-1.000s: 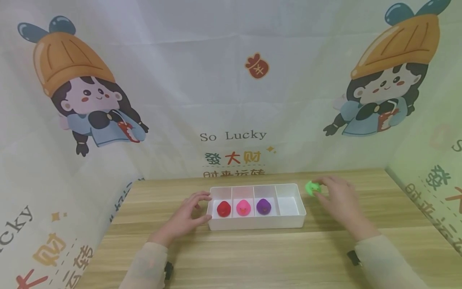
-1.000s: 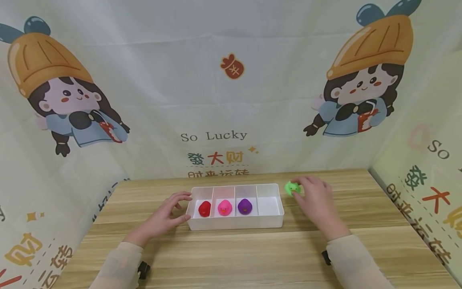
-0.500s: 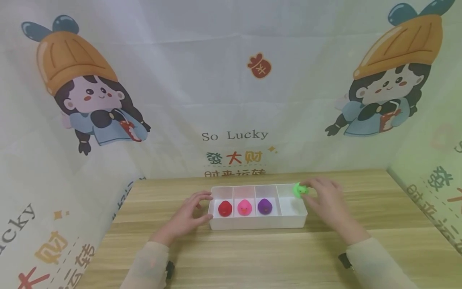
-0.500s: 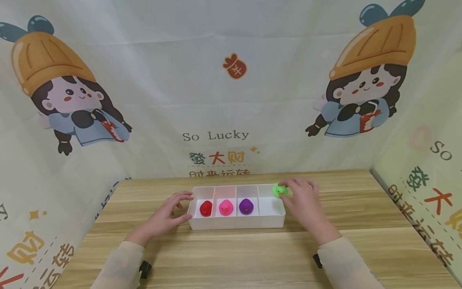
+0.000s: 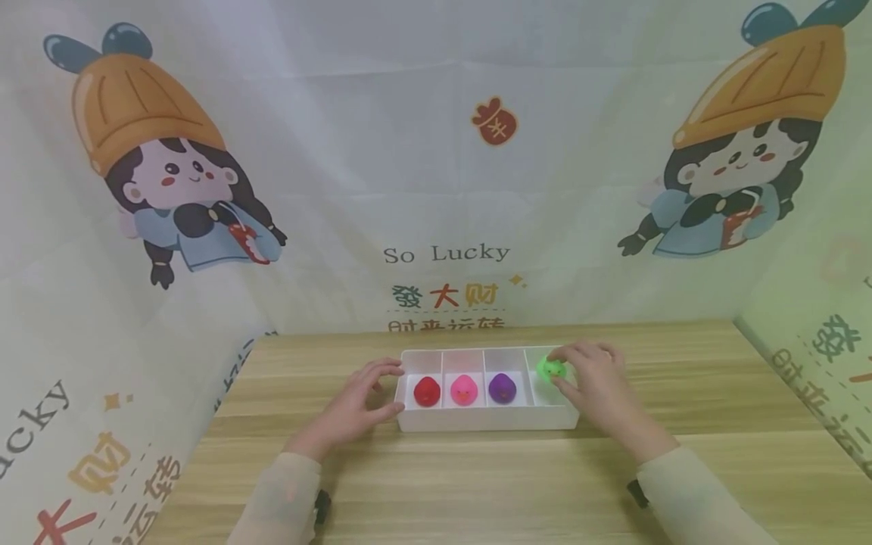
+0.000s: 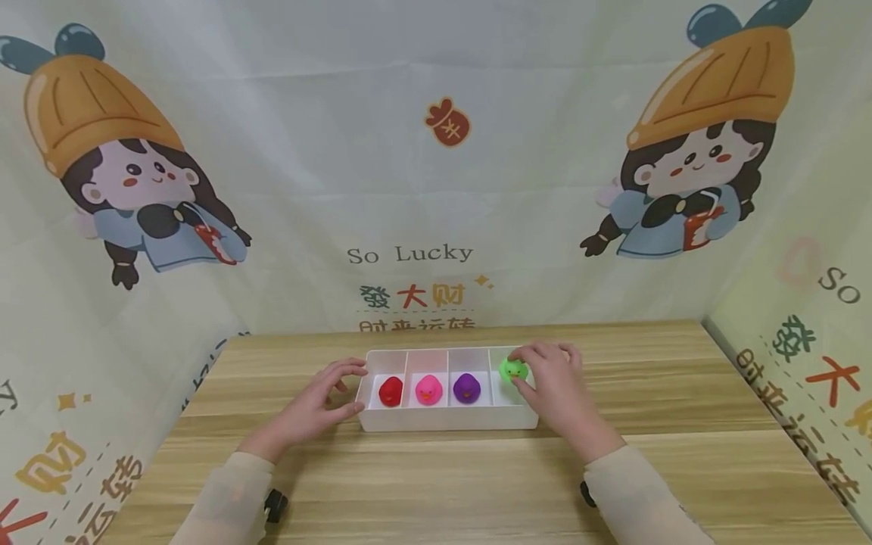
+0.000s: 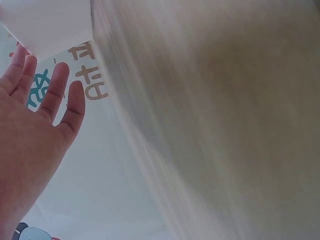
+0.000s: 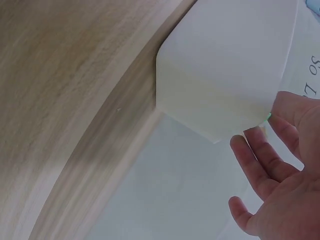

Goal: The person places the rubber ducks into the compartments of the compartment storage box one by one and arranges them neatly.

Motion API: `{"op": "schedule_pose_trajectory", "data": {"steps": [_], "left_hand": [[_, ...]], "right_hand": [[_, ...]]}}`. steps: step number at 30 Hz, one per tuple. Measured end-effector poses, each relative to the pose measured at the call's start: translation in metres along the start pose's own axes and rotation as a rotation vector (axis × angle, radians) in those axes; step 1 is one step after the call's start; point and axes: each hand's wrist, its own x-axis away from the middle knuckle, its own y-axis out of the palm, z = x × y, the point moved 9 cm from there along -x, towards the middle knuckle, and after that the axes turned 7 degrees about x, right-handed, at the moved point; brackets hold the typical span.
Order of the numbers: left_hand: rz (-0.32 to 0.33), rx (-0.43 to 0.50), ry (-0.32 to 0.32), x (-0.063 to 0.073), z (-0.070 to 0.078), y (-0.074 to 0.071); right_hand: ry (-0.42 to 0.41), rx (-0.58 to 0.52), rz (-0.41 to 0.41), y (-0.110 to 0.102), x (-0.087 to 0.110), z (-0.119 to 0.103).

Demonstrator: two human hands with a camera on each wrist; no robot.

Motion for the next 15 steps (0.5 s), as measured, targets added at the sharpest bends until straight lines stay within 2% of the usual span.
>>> {"op": "schedule_pose_trajectory", "data": {"steps": [7, 15], "left_hand": [[-0.002, -0.012, -0.014, -0.001, -0.002, 0.0], [-0.01, -0.008, -0.015, -0.002, -0.002, 0.0]], "right_hand": [[-0.053, 0.023, -0.052, 0.008, -0.001, -0.005], [-0.105, 0.044, -0.073, 0.013, -0.008, -0.007]]}}
